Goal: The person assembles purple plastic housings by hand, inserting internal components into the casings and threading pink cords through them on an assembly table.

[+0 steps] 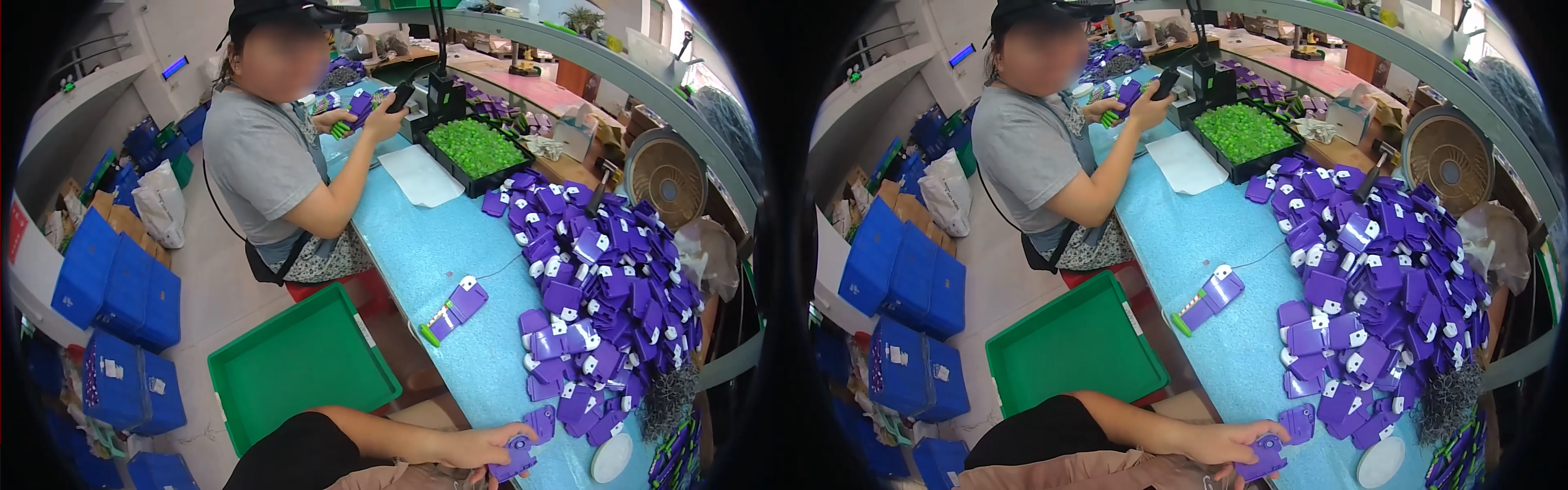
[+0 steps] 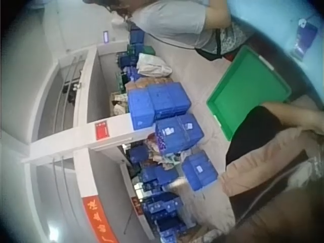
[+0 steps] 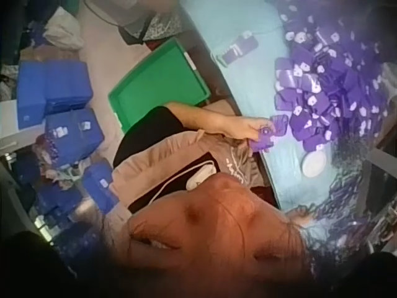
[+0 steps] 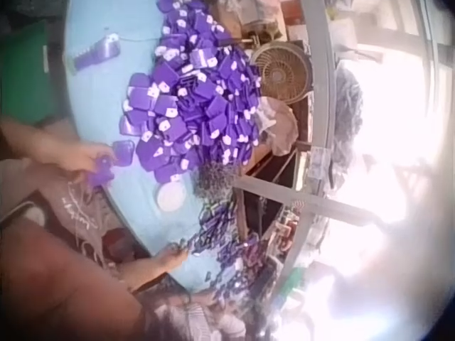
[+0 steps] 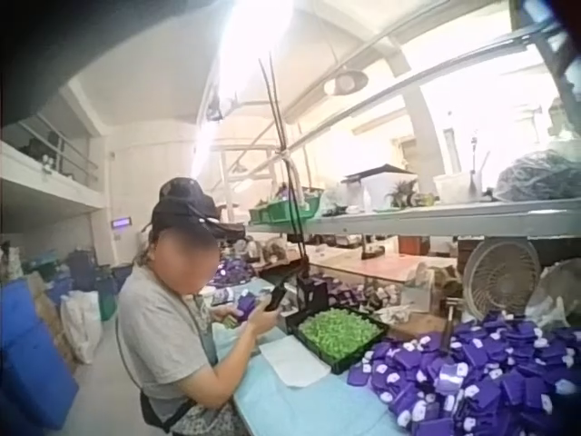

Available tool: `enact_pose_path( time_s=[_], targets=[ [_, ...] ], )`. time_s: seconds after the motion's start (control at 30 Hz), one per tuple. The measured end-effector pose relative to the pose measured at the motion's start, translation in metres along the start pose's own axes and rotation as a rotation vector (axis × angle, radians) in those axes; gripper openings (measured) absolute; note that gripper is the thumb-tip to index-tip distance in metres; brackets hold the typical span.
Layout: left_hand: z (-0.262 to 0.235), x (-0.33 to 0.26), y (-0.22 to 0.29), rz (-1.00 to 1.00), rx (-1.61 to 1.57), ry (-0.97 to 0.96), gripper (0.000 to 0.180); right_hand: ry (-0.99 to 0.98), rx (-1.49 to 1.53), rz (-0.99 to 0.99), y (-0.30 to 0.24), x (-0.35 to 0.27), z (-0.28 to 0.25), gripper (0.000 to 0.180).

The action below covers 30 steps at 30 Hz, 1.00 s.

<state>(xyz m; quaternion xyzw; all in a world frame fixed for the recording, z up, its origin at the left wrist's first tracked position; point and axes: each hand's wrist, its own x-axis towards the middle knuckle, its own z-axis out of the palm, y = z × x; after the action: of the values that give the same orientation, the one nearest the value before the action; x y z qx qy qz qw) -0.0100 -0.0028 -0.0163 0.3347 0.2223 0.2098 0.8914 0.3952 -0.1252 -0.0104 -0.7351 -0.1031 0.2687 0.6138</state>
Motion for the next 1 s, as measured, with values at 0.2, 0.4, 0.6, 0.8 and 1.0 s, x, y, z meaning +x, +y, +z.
enact_pose_path(
  time_s=[0.2, 0.4, 0.6, 0.8, 1.0],
  targets=[
    [0.003, -0.002, -0.002, 0.023, -0.074, 0.068, 0.037, -0.377, 0.625, -0.614, -0.004, -0.025, 0.017, 0.035],
    [0.009, 0.008, 0.000, -0.092, -0.175, 0.036, 0.029, -0.122, 0.081, -0.983, 0.018, -0.054, 0.039, 0.040],
    [0.023, 0.016, -0.005, 0.422, 0.199, -0.063, 0.042, -1.121, -0.542, -1.227, 0.003, -0.156, 0.145, 0.029],
    [0.020, -0.001, 0.017, 0.371, -0.052, 0.181, 0.032, -1.153, -0.249, -1.063, 0.030, -0.161, 0.152, 0.031],
    [0.015, 0.004, -0.006, -0.008, 0.001, -0.248, 0.025, -1.009, 0.210, -0.340, 0.022, -0.166, 0.167, 0.029]
  ],
)
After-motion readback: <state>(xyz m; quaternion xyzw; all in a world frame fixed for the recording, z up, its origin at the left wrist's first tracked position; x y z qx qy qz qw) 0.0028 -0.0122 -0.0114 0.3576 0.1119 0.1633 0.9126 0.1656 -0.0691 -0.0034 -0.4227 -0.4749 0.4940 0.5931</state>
